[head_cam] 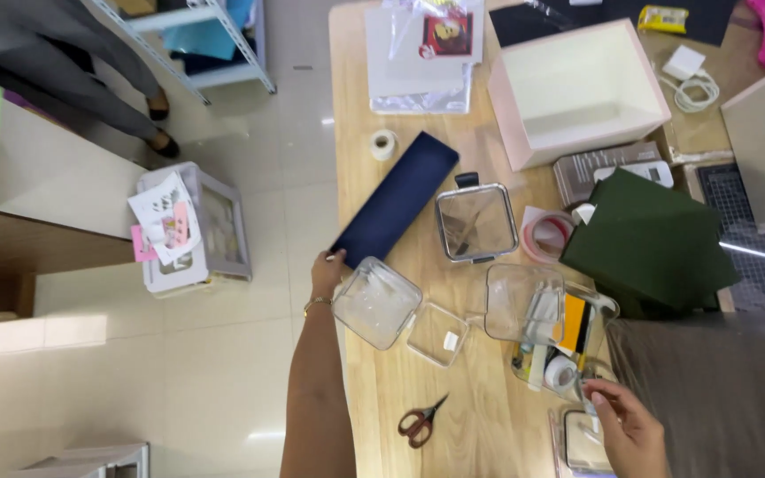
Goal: The person organizes printed materials, cuts a piece of white tape using scissors, and peels a paper cutout from a green cutting mat.
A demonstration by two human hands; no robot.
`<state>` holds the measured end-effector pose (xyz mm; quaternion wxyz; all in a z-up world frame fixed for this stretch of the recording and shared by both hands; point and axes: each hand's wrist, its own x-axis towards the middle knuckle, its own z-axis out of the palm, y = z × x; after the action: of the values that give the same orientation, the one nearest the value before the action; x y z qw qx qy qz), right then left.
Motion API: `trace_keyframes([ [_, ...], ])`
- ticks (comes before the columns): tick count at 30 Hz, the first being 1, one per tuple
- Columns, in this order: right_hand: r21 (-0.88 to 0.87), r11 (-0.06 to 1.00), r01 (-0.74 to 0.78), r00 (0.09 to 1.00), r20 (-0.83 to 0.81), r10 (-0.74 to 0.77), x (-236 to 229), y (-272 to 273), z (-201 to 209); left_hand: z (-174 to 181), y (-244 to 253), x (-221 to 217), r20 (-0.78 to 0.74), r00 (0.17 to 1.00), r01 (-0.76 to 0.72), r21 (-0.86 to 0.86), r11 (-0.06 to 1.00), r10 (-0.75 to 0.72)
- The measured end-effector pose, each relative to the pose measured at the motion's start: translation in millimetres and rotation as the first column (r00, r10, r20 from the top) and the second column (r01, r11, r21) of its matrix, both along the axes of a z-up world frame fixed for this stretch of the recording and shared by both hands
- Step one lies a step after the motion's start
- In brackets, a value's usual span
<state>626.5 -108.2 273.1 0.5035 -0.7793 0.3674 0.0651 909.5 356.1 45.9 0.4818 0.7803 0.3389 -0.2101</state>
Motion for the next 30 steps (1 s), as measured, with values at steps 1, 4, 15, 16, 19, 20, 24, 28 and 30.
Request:
trace_keyframes([
  [1,0.012,1.0,-0.019,0.999,0.042,0.018,-9.2,-6.1,-8.7,-26.1,2.6,0.4,0.143,0.99,-0.014,0.125,0.992,-0.004],
  [4,0.03,0.999,-0.01,0.997,0.074,0.008,-19.1,-7.1,-16.2,-44.2,20.6,5.7,0.322,0.947,-0.123,0.352,0.928,0.003],
  [15,-0.077,0.969,-0.235,0.958,0.149,0.244,-52.6,-2.3,-16.5,7.0,200.2,-152.7,0.58,0.77,-0.599,0.513,0.614,0.266],
  [16,-0.063,0.958,-0.279,0.942,0.174,0.286,-50.4,-0.9,-19.2,21.0,200.0,-188.0,0.58,0.6,-0.755,0.183,0.63,0.551],
  [19,0.009,0.949,-0.315,0.92,0.248,0.303,-48.3,8.6,-24.8,97.3,137.1,-292.8,0.313,0.399,-0.874,-0.152,0.461,0.862],
  [20,0.063,0.95,-0.306,0.914,0.298,0.274,-48.7,13.6,-27.7,127.1,105.9,-328.6,0.158,0.378,-0.905,-0.147,0.4,0.912],
  [24,0.175,0.875,-0.451,0.886,-0.033,0.463,-32.7,43.3,-87.8,41.2,78.9,-528.0,0.076,0.359,-0.932,-0.019,0.362,0.93],
  [28,0.075,0.708,-0.702,0.706,0.203,0.679,3.8,100.6,-150.6,32.3,-11.4,-642.1,-0.117,0.378,-0.907,0.152,0.393,0.918],
  [30,0.023,0.647,-0.762,0.638,0.19,0.746,11.0,123.2,-158.1,45.4,-40.7,-674.6,-0.149,0.39,-0.896,0.166,0.412,0.909],
])
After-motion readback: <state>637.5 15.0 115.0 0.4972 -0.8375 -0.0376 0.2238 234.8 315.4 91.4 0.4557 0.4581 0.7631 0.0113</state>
